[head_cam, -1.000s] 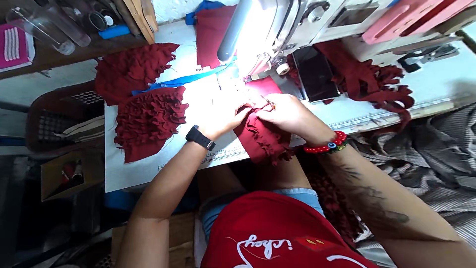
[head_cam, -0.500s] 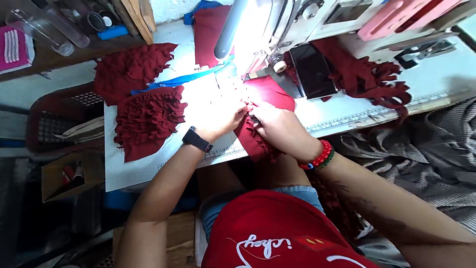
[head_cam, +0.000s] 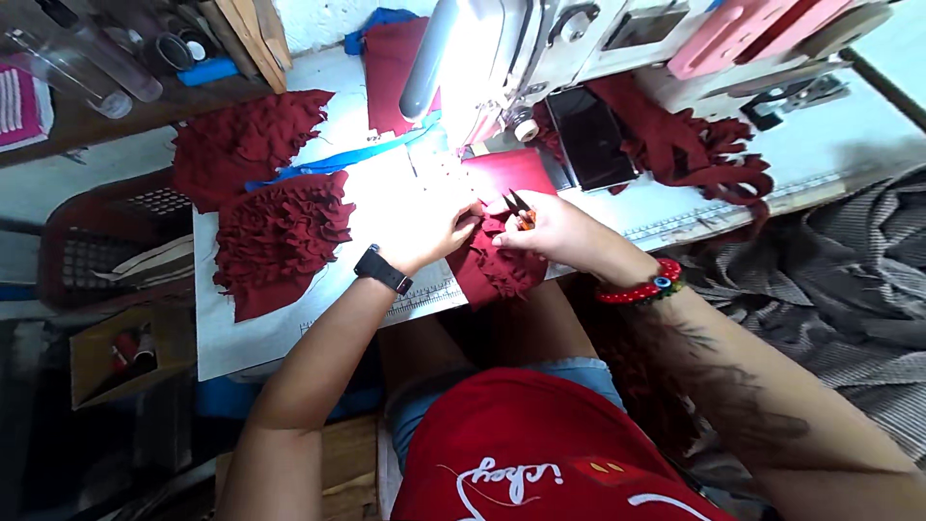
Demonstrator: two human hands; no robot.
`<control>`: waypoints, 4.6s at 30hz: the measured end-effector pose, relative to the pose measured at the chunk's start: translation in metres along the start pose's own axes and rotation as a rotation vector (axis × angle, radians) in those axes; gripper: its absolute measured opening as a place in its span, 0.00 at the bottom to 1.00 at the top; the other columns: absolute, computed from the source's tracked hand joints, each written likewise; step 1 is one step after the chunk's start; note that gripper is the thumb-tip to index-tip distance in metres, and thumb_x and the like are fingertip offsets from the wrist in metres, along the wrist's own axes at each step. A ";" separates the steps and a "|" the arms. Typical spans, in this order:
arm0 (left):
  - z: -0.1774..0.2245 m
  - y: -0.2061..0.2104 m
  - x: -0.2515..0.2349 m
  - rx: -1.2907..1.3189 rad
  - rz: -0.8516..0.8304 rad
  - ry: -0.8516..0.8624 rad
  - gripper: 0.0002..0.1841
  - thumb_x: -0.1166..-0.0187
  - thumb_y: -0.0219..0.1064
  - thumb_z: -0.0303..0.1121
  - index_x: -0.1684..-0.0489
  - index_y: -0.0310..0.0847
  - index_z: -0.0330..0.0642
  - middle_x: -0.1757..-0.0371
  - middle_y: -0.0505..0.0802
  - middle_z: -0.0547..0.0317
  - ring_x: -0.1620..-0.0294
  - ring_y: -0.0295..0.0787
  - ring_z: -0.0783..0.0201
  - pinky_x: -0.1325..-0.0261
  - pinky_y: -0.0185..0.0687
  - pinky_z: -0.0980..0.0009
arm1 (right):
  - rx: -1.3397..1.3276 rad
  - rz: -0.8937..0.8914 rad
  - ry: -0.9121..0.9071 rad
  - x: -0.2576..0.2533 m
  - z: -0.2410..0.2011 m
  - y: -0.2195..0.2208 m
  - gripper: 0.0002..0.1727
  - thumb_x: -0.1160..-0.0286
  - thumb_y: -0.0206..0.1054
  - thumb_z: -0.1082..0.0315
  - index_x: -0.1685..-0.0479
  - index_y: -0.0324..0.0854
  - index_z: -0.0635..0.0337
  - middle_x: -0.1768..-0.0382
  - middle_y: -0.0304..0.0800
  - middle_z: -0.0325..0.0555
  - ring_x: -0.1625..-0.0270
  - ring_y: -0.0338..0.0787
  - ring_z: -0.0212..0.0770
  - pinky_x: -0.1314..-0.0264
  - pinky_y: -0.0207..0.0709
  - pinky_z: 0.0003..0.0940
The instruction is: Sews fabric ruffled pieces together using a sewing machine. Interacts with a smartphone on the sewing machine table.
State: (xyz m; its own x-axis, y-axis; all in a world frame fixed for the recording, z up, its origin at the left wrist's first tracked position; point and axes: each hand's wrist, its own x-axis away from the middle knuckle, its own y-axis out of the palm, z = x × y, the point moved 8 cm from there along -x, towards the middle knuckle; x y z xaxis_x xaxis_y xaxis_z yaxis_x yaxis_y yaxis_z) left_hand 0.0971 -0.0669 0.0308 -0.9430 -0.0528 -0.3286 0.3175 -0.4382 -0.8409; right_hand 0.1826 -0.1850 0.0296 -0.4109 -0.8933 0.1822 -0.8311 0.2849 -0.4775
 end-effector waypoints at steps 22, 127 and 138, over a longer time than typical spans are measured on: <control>-0.004 -0.002 0.006 0.044 0.056 -0.018 0.08 0.18 0.66 0.33 0.56 0.93 0.44 0.52 0.95 0.56 0.44 0.90 0.60 0.35 0.80 0.56 | 0.224 0.176 -0.098 -0.011 -0.010 0.003 0.13 0.24 0.75 0.59 0.71 0.85 0.57 0.79 0.79 0.43 0.76 0.78 0.41 0.72 0.70 0.44; 0.033 0.001 0.025 0.024 0.127 -0.007 0.04 0.25 0.72 0.31 0.61 0.94 0.46 0.63 0.94 0.58 0.56 0.91 0.59 0.50 0.83 0.54 | 0.173 0.113 -0.007 0.018 0.010 0.005 0.04 0.22 0.72 0.65 0.55 0.91 0.51 0.72 0.91 0.36 0.73 0.86 0.32 0.67 0.82 0.37; 0.034 0.003 0.036 -0.022 0.050 -0.019 0.07 0.21 0.69 0.34 0.58 0.95 0.50 0.47 0.95 0.62 0.39 0.88 0.59 0.33 0.74 0.47 | 0.792 0.202 -0.412 0.046 -0.013 0.047 0.05 0.36 0.73 0.78 0.64 0.84 0.63 0.66 0.85 0.54 0.67 0.90 0.56 0.73 0.82 0.54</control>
State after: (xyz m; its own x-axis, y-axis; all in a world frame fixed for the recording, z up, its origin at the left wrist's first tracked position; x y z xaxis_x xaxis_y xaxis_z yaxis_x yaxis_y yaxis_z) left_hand 0.0605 -0.1011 0.0312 -0.9277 -0.0912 -0.3619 0.3658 -0.4151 -0.8330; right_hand 0.1199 -0.2084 0.0266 -0.2284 -0.9490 -0.2175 -0.1950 0.2634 -0.9448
